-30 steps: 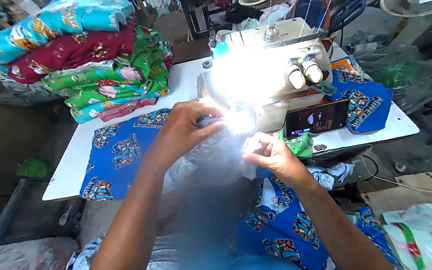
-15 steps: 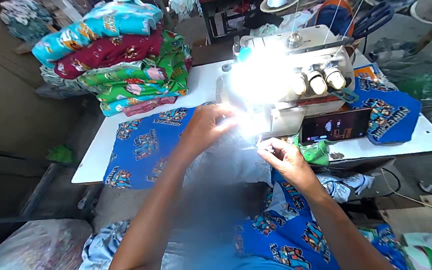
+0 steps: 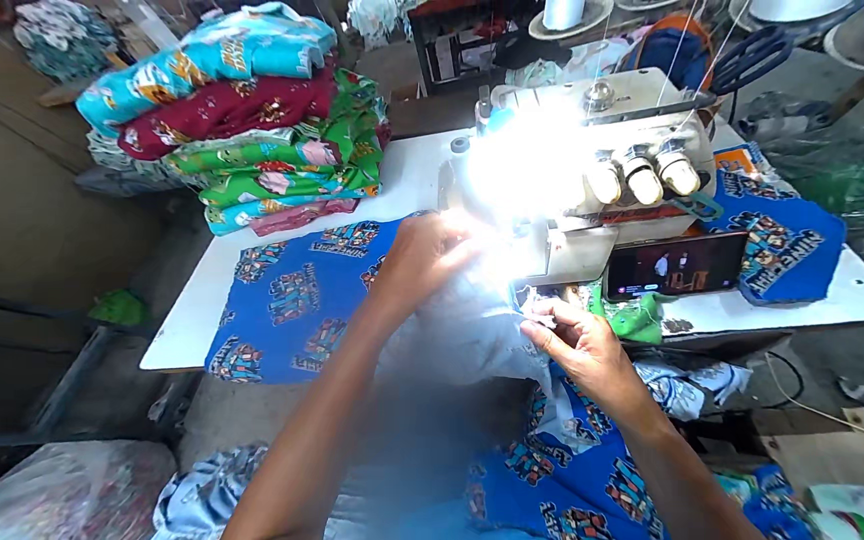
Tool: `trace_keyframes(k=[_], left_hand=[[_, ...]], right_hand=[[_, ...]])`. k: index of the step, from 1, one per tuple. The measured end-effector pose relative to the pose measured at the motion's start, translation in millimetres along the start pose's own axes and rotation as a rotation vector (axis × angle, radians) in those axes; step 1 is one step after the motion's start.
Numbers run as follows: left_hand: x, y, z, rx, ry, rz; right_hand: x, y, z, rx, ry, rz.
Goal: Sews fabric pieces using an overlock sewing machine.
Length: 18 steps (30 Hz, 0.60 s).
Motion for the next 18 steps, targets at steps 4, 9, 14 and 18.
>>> trace_keyframes(k=[4, 9, 14, 18], left_hand=[[12.3, 16.8, 19.0, 0.055, 0.174, -0.020], [-15.4, 1.1, 30.1, -0.062, 0.329, -0.073], [-17.9, -36.7, 52.5, -0.153, 0.415, -0.190], [-20.3, -48.9, 71.5, -0.138, 0.391, -0.157]], right_hand=[[-24.9, 5.1, 1.3, 0.009, 0.047, 0.059], [-30.7, 5.6, 4.2, 0.033, 0.174, 0.104], [-30.4, 8.7, 2.9, 0.049, 0.296, 0.070], [-35.9, 1.7, -1.6, 0.004, 0.351, 0.067]])
Point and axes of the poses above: each hand's wrist, its own y-axis towards the middle knuckle, its own z-axis out of the palm, x = y × z, the point moved 7 cm from there along y, towards the middle knuckle, and after that the axes turned 6 degrees about x, right-handed, at the moved point
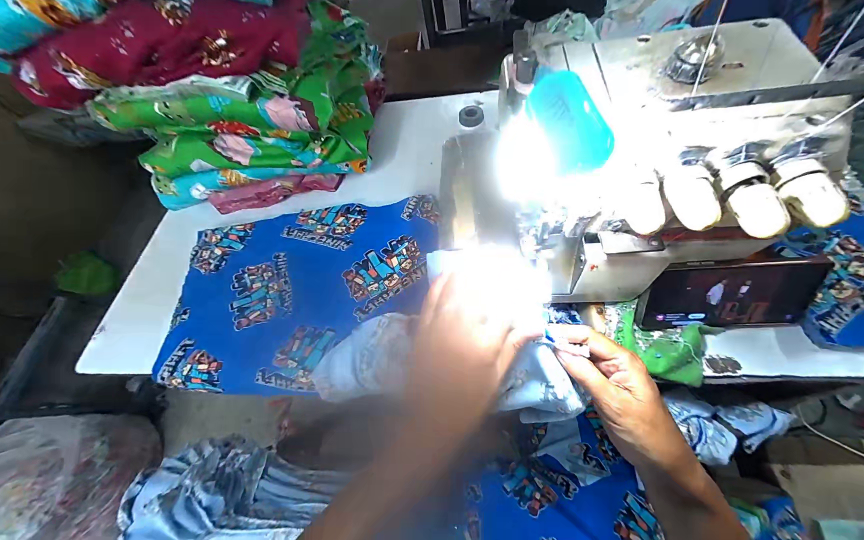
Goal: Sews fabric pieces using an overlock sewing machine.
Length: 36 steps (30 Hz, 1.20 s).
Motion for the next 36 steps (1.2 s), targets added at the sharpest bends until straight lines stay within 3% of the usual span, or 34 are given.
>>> trace_keyframes(k=[7, 11, 15, 17, 20, 23, 25, 29, 30, 33, 34, 36], left_hand=[[12.8, 35.2, -4.8, 0.003, -0.214, 0.036], [43.7, 76.9, -0.8, 0.155, -0.309, -0.016], [74.8, 96.0, -3.9, 0.014, -0.435, -0.169], [80.9, 61.9, -5.9, 0.045, -0.575, -0.292], [70.0, -29.5, -0.6, 0.256, -0.645, -0.467], [70.9, -111.1, -1.3, 0.542, -0.646, -0.472], [93.7, -135.3, -26.2, 0.436, -0.649, -0.463], [122.3, -141.6, -78.4, 0.072, -0.947, -0.870], [120.1, -137.6, -84.2, 0.102, -0.906, -0.846], [124.0, -130.9, -85.2, 0.412, -0.586, -0.588], [134.3, -133.7, -87.6, 0.443, -0.470, -0.542], [163.5, -140.8, -103.3, 0.354, -0.310, -0.504]], right_hand=[[7.7, -0.9, -2.5, -0.071, -0.115, -0.061], [10.4, 11.3, -0.8, -0.083, -0.191, -0.060], [10.4, 15.6, -1.5, -0.105, -0.234, -0.053], [9.5, 9.7, -2.0, -0.103, -0.231, -0.039], [3.0, -3.3, -5.3, -0.102, -0.224, -0.008], [-3.4, -10.6, -4.5, -0.108, -0.229, 0.007], [-3.3, -10.9, -2.2, -0.126, -0.224, 0.004], [-6.8, -7.1, 7.2, -0.163, -0.160, -0.010], [-7.7, -5.3, 9.7, -0.174, -0.147, -0.012], [-10.1, -2.8, 10.8, -0.234, -0.151, -0.014], [-10.7, -3.9, 9.4, -0.248, -0.169, -0.013], [-10.0, -7.6, 7.5, -0.247, -0.212, -0.023]])
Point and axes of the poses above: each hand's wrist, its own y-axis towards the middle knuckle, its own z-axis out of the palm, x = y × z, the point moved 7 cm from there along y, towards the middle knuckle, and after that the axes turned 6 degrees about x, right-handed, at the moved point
